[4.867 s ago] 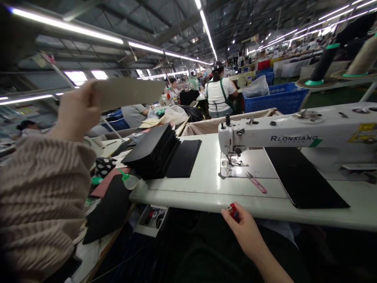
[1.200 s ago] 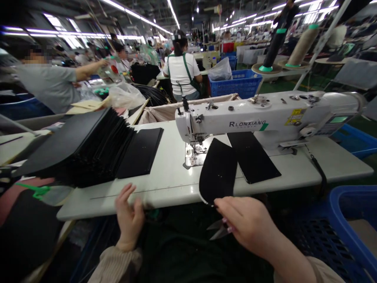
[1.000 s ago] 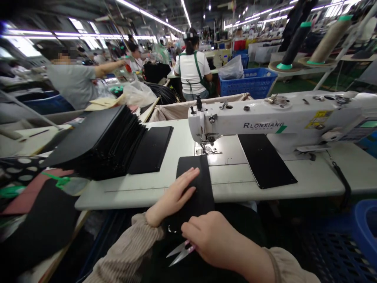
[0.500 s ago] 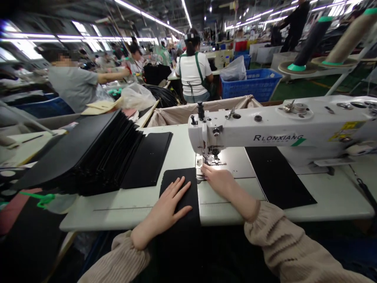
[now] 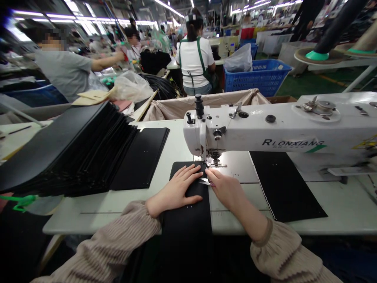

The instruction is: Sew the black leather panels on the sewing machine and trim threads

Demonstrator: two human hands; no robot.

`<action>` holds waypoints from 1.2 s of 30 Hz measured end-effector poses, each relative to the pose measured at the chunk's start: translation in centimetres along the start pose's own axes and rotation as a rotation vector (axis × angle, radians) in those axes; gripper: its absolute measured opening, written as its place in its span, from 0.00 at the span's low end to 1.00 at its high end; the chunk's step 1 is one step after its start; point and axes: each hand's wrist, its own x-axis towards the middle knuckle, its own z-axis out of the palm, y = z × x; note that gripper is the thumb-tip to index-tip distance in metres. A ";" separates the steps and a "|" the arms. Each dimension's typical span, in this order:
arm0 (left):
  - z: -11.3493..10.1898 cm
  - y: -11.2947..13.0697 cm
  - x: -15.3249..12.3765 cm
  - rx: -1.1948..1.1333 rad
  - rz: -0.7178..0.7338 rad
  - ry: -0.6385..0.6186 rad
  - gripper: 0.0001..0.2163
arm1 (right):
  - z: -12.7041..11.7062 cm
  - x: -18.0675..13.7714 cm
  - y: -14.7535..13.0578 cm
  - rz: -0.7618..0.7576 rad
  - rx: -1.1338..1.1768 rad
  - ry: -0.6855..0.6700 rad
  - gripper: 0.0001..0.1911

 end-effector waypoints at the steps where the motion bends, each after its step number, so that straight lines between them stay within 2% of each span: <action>1: 0.0 0.0 0.0 -0.001 -0.003 0.002 0.35 | 0.0 0.0 0.0 -0.002 -0.009 -0.010 0.26; 16: -0.3 -0.2 0.3 -0.014 -0.006 -0.041 0.39 | -0.2 0.3 0.0 0.004 -0.056 -0.077 0.27; 31: -0.2 -0.6 0.5 -0.033 0.003 -0.019 0.39 | -0.1 0.3 -0.1 0.015 -0.083 -0.057 0.28; 36: -0.3 -0.6 0.5 -0.044 0.008 -0.025 0.38 | -0.1 0.2 0.0 0.002 -0.055 -0.050 0.25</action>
